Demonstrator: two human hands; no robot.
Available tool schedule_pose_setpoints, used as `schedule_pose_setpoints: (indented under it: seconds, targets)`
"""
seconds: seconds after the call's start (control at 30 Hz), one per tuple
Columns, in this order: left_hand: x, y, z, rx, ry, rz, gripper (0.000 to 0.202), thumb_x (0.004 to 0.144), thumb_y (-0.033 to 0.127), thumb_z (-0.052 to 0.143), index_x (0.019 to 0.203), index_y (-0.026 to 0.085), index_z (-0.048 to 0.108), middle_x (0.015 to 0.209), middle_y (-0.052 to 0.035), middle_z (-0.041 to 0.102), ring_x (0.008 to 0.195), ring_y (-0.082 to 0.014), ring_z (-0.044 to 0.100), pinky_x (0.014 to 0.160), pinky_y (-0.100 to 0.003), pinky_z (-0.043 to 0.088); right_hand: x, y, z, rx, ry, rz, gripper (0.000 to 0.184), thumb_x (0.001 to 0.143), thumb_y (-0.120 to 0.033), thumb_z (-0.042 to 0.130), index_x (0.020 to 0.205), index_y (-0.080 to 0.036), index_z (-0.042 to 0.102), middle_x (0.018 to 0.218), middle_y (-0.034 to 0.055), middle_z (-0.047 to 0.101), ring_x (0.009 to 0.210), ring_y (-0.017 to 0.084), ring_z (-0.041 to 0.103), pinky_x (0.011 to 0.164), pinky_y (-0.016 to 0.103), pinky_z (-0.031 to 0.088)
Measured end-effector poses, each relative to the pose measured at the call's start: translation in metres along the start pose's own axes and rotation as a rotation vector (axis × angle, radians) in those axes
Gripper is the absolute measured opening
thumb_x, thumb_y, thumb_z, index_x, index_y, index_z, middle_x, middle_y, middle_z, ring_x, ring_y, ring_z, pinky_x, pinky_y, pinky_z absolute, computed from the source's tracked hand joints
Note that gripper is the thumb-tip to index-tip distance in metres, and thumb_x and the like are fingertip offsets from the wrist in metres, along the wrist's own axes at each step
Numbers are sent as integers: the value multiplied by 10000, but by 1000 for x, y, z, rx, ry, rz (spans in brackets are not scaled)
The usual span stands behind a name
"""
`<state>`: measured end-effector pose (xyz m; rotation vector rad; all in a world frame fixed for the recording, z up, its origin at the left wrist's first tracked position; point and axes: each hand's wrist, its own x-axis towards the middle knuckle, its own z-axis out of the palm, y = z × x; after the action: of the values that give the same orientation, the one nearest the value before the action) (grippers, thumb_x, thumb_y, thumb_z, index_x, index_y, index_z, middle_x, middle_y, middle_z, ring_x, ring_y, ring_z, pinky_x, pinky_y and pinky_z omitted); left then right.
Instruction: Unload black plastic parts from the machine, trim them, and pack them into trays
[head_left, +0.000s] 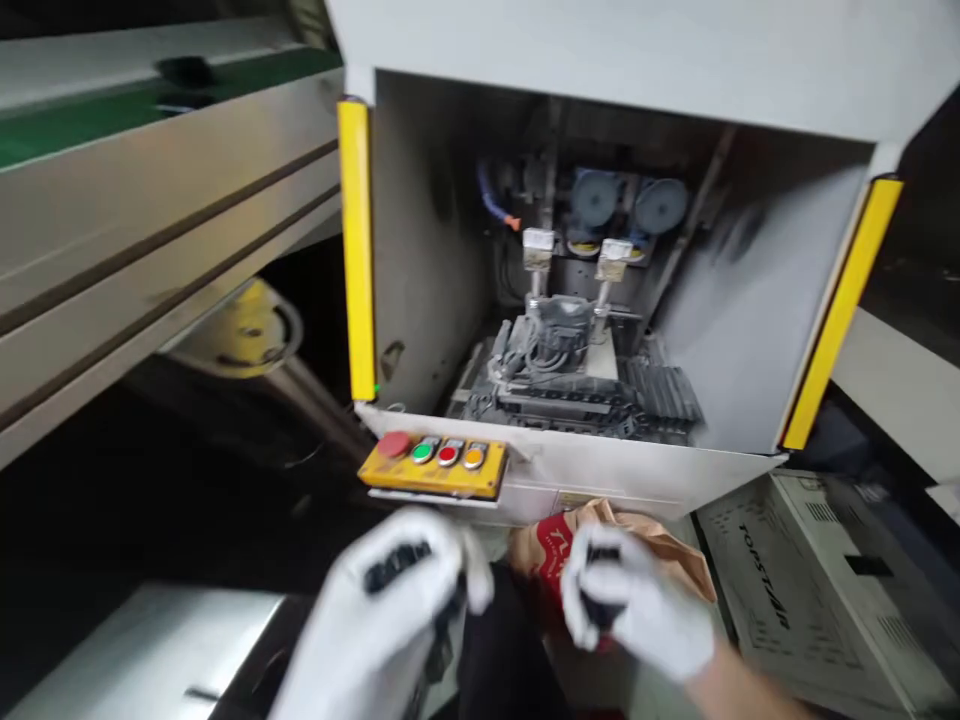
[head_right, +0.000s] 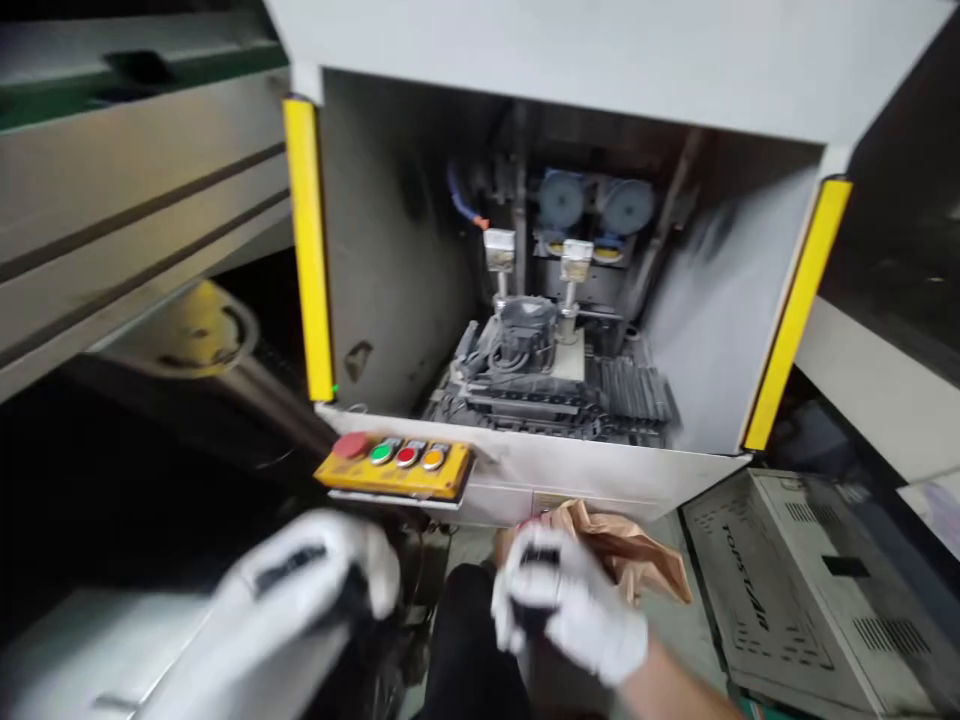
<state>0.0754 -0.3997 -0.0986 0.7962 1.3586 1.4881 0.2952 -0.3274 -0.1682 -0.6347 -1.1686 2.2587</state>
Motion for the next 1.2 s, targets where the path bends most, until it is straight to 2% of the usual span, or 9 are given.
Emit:
schedule_pose_setpoints:
  seconds: [0.07,0.17,0.27,0.37,0.53,0.77,0.9,1.03,1.2]
  targets:
    - [81,68,28,110,113,396,239,692,424,891,695,254,722,758,-36,743,696,-207,661,679,-355,556,40,-109,-4,-401,36,-469,213,918,-366,735,831,-183,670,706,31,732,606,145,651,631,289,537]
    - [215,133,77,-44,66,829,208,764,344,826,717,187,698,715,-34,711,715,-176,661,810,-370,566,123,-239,-23,-669,339,-1002,169,897,-306,766,800,-205,672,760,-12,698,750,141,682,830,316,563]
    - [325,152,109,107,12,806,219,695,290,846,668,162,670,687,-41,701,679,-153,640,742,-325,552,212,-303,-50,-665,433,-1102,267,837,-335,814,742,-216,595,692,-48,644,660,122,666,707,280,549]
    - [380,146,116,170,-139,618,262,669,332,849,698,174,642,688,-43,696,647,-174,655,598,-297,535,267,-318,-74,-726,391,-1018,321,792,-327,843,665,-209,574,618,-42,651,613,124,658,687,279,549]
    - [390,136,110,95,-280,510,346,657,395,851,734,193,581,677,-28,675,556,-180,645,490,-287,520,281,-314,-86,-666,352,-955,289,831,-284,788,665,-207,564,593,-30,675,563,126,663,644,273,552]
    - [383,129,110,100,-265,654,276,705,362,803,723,207,575,653,-4,674,558,-169,647,567,-296,538,275,-316,-84,-715,338,-1007,371,830,-403,820,691,-229,524,602,-43,676,570,147,686,672,304,570]
    - [380,126,109,127,-291,638,279,728,373,797,737,211,570,656,-2,669,557,-177,643,577,-310,537,278,-317,-84,-828,300,-917,401,798,-408,851,651,-217,531,561,-27,655,506,147,656,561,277,516]
    - [378,126,106,95,-285,615,290,727,379,812,753,208,580,669,-1,678,565,-171,649,578,-297,532,279,-313,-85,-798,327,-956,390,799,-398,845,676,-220,521,567,-47,649,514,132,651,573,259,514]
    - [379,154,95,220,-482,362,330,683,371,857,784,181,607,723,-45,725,665,-224,712,644,-342,583,268,-317,-82,-812,259,-810,458,756,-503,878,693,-216,528,579,-27,662,531,144,659,581,265,529]
